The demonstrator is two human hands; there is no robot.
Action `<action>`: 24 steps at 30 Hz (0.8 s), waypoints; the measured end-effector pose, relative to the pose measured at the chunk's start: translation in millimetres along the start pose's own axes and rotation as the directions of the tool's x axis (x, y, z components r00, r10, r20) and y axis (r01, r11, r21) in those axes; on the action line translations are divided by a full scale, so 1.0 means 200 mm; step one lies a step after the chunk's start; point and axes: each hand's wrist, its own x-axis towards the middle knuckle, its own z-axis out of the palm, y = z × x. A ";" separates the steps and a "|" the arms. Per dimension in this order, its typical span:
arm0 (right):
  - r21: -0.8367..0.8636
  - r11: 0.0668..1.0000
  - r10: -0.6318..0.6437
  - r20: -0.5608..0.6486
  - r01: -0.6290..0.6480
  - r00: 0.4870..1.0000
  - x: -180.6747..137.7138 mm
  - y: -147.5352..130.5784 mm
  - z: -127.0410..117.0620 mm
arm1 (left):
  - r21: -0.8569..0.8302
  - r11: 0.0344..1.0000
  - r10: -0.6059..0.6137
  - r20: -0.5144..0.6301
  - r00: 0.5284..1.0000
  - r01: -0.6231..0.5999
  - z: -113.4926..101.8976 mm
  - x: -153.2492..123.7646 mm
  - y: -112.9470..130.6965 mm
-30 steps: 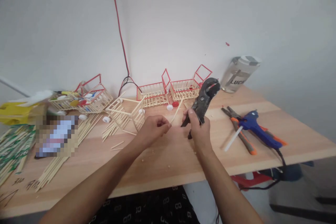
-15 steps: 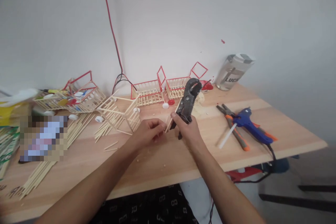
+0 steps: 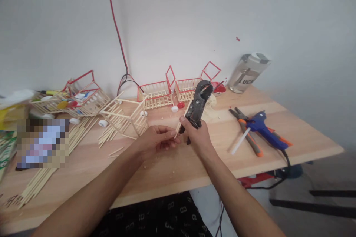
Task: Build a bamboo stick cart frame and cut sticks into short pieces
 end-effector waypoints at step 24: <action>0.226 0.969 0.074 0.109 -0.097 0.991 0.00 -0.01 0.01 | 0.182 0.961 0.214 -0.012 0.977 -0.208 0.02 -0.01 0.01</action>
